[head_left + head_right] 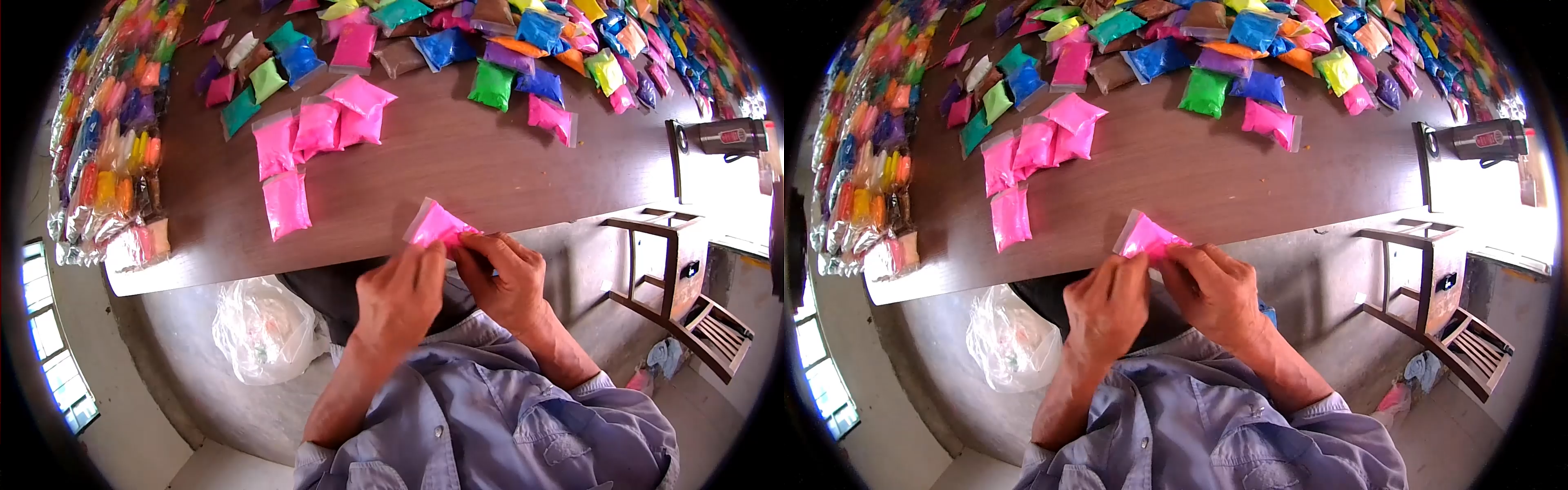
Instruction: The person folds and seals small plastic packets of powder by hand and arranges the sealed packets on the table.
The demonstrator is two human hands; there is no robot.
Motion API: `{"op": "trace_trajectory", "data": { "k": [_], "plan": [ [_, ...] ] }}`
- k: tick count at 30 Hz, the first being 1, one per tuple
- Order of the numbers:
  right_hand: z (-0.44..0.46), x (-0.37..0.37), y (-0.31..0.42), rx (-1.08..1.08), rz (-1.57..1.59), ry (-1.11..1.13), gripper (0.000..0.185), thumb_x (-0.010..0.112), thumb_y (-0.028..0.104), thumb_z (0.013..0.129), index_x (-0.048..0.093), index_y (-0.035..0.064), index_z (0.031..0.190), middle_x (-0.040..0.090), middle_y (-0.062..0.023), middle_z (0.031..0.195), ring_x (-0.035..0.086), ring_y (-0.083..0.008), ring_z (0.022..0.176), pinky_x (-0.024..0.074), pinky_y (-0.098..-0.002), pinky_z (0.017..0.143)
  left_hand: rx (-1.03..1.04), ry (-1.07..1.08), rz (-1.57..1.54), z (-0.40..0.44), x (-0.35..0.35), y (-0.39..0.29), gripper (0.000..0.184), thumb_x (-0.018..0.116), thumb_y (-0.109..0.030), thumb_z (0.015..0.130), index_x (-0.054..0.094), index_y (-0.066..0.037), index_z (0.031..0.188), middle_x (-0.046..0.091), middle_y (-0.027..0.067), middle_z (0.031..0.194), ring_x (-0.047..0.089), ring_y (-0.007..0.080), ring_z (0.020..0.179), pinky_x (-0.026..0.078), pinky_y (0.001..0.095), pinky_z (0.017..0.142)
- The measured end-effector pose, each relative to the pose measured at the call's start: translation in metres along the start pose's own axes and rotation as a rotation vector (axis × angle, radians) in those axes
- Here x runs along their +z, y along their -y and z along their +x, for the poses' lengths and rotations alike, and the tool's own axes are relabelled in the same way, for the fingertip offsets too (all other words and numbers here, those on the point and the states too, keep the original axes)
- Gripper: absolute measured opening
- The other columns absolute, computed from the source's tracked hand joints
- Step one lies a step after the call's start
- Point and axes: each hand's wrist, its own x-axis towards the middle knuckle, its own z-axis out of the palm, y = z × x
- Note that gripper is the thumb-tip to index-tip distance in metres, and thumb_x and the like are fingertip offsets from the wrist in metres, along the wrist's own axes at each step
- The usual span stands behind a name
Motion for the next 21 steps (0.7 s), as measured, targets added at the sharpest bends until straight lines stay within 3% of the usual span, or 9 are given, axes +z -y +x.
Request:
{"op": "trace_trajectory", "data": {
  "k": [3,6,8,10,12,14,15,20,21],
  "plan": [
    [0.002,-0.001,-0.001,-0.018,-0.047,0.011,0.018,0.078,-0.007,0.082,0.071,-0.0031,0.099,0.071,-0.0135,0.079,0.068,-0.0170,0.061,0.0512,-0.0276,0.054,-0.052,-0.002,0.068,0.005,-0.003,0.011,0.010,0.067,-0.009,0.088,0.061,-0.009,0.096,0.055,0.0041,0.079,0.064,0.0184,0.063,0.049,0.0316,0.052],
    [0.003,-0.002,-0.002,-0.012,-0.069,0.008,0.017,0.079,-0.007,0.082,0.071,-0.0031,0.096,0.071,-0.0139,0.079,0.069,-0.0177,0.062,0.0512,-0.0276,0.054,-0.103,-0.044,0.066,0.007,-0.005,0.017,0.015,0.074,0.002,0.085,0.064,-0.006,0.093,0.063,0.0077,0.078,0.066,0.0258,0.063,0.051,0.0356,0.053],
    [-0.001,-0.002,0.000,0.092,-0.005,0.031,0.016,0.079,-0.007,0.081,0.072,-0.0026,0.095,0.071,-0.0139,0.079,0.069,-0.0175,0.062,0.0510,-0.0270,0.055,-0.108,-0.059,-0.020,0.003,-0.007,0.002,0.015,0.074,0.002,0.085,0.064,-0.006,0.092,0.063,0.0081,0.078,0.065,0.0255,0.062,0.051,0.0354,0.052],
    [0.002,0.000,0.000,0.054,-0.019,0.015,0.016,0.079,-0.007,0.081,0.072,-0.0023,0.095,0.071,-0.0134,0.078,0.068,-0.0169,0.061,0.0504,-0.0266,0.054,-0.053,-0.030,-0.044,0.001,-0.002,-0.002,0.015,0.066,-0.004,0.087,0.063,-0.009,0.100,0.055,0.0041,0.077,0.064,0.0201,0.063,0.050,0.0310,0.050],
    [0.004,0.000,-0.001,0.012,-0.042,-0.002,0.016,0.079,-0.007,0.081,0.072,-0.0020,0.095,0.071,-0.0130,0.077,0.066,-0.0162,0.060,0.0498,-0.0262,0.054,-0.067,-0.015,0.010,0.000,0.002,0.008,0.015,0.065,-0.004,0.087,0.063,-0.009,0.101,0.055,0.0043,0.077,0.063,0.0205,0.062,0.051,0.0310,0.051],
    [0.003,0.001,-0.003,0.003,-0.051,-0.031,0.013,0.080,-0.003,0.082,0.072,0.0011,0.092,0.069,-0.0131,0.076,0.070,-0.0223,0.061,0.0520,-0.0302,0.054,-0.104,-0.027,0.094,0.001,0.000,0.016,0.015,0.066,-0.006,0.087,0.064,-0.009,0.102,0.054,0.0044,0.077,0.063,0.0207,0.060,0.052,0.0315,0.052],
    [0.003,0.001,-0.001,-0.007,-0.047,-0.026,0.013,0.080,-0.003,0.082,0.072,0.0011,0.092,0.069,-0.0131,0.076,0.070,-0.0223,0.061,0.0520,-0.0302,0.054,-0.180,-0.012,0.080,0.002,-0.005,0.019,0.013,0.073,0.000,0.087,0.064,-0.005,0.094,0.061,0.0079,0.077,0.065,0.0271,0.062,0.051,0.0366,0.052],
    [0.002,0.001,0.001,0.064,-0.065,-0.012,0.014,0.079,-0.003,0.082,0.072,0.0013,0.093,0.069,-0.0122,0.078,0.069,-0.0212,0.057,0.0514,-0.0291,0.053,-0.212,-0.137,-0.061,-0.011,-0.025,0.013,0.013,0.073,0.004,0.087,0.066,-0.003,0.093,0.066,0.0100,0.079,0.066,0.0277,0.062,0.051,0.0360,0.052],
    [0.002,0.000,0.005,0.100,-0.098,-0.001,0.017,0.081,-0.001,0.080,0.073,0.0036,0.095,0.068,-0.0104,0.086,0.069,-0.0216,0.064,0.0523,-0.0299,0.056,-0.222,-0.199,-0.136,-0.013,-0.027,0.012,0.013,0.073,0.005,0.087,0.066,-0.003,0.094,0.066,0.0101,0.078,0.065,0.0272,0.060,0.050,0.0351,0.051]
  ]
}}
